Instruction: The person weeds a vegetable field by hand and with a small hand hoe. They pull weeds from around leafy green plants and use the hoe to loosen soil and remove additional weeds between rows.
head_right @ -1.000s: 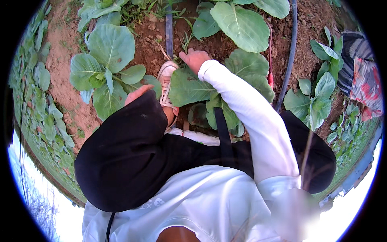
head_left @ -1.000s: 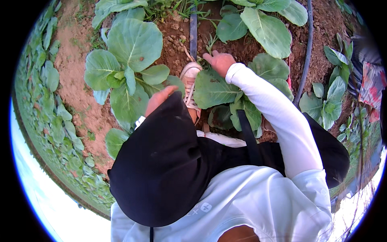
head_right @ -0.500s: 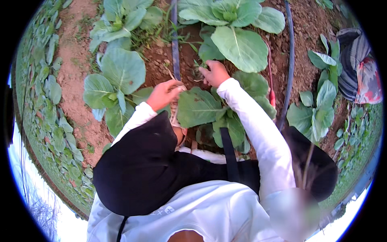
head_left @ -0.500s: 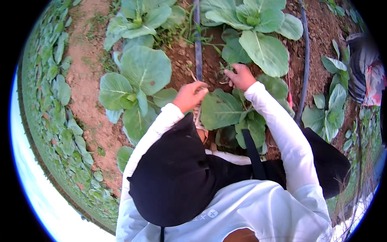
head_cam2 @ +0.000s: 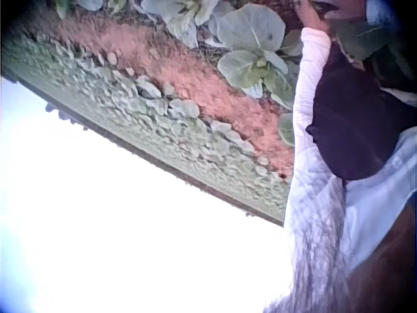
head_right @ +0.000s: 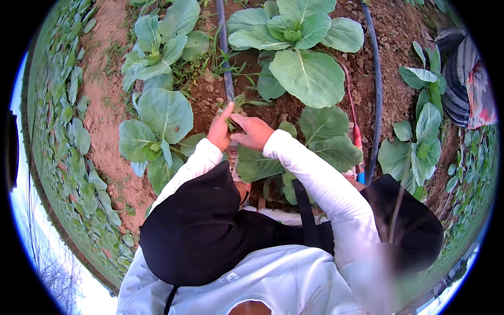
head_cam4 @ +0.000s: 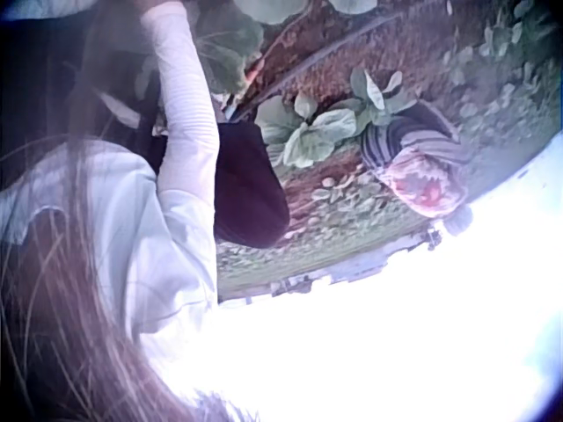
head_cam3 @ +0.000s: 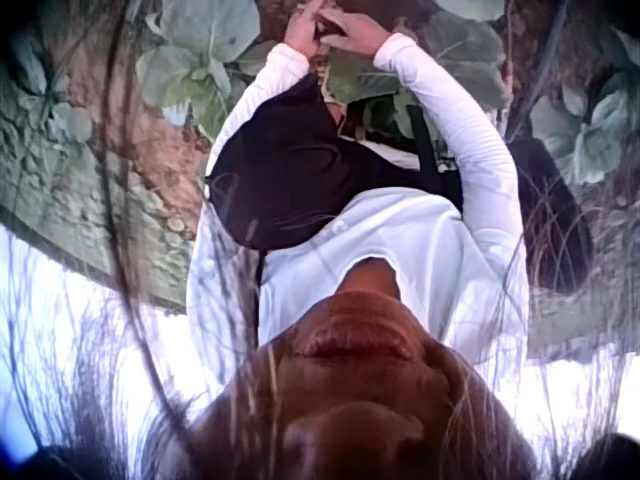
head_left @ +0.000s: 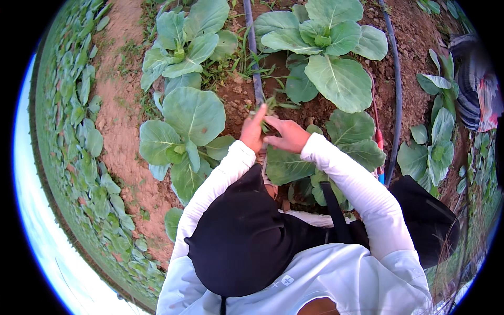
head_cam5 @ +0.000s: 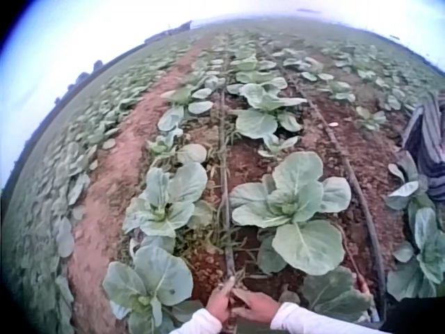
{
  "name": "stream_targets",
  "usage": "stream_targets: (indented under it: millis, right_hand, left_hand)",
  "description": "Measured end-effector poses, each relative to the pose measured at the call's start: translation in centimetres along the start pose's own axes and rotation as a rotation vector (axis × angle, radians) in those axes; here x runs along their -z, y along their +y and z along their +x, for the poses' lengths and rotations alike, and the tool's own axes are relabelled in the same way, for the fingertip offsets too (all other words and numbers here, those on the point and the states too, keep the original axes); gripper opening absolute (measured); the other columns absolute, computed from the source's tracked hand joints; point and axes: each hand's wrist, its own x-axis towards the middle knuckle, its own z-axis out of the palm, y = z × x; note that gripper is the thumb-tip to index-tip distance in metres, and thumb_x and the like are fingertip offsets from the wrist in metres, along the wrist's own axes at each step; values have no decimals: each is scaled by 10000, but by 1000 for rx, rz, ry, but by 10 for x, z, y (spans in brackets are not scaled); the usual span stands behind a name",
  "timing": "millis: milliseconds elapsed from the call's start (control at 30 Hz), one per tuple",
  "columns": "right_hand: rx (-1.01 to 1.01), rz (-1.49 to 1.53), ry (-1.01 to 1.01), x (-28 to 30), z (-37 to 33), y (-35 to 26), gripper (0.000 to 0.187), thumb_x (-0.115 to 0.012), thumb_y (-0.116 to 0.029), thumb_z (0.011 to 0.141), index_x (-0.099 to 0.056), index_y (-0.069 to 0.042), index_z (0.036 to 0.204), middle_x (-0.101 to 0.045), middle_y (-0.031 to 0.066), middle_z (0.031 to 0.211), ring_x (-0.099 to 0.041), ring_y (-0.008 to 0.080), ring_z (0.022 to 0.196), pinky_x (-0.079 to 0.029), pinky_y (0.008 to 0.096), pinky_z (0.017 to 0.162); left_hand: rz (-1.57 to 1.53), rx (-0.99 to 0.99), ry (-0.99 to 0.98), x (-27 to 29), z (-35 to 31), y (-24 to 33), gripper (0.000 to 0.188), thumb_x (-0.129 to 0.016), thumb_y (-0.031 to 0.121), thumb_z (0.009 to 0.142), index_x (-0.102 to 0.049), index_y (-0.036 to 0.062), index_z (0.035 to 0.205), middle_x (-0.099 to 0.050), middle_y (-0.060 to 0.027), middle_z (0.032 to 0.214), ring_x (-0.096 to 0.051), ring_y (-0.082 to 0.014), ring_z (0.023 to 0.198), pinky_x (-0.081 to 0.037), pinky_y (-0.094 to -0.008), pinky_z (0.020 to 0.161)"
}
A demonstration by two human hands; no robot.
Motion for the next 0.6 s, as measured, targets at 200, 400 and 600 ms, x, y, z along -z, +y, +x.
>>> stream_targets:
  millis: [200,400,600]
  right_hand:
    - [-46,-115,574,81,-63,0,188,-555,-75,796,-587,-32,976,-622,134,802,-610,225,665,-484,293,605]
    - [-315,-860,821,137,-176,62,229,-569,-133,775,-566,-44,986,-575,134,979,-564,292,882,-450,352,756]
    - [-808,-400,713,122,-239,125,525,-639,-181,708,-465,-22,1177,-624,147,817,-604,313,769,-468,374,717]
  left_hand:
    - [568,-283,365,15,33,32,230,-564,243,832,-540,42,942,-570,-73,714,-571,-208,690,-479,-314,560]
    - [1503,-923,623,23,74,59,502,-654,200,731,-443,14,1146,-525,-208,995,-559,-408,806,-457,-410,725]
    - [1852,-547,589,-10,94,91,493,-696,194,669,-438,42,1060,-454,-187,1017,-582,-373,801,-488,-422,683]
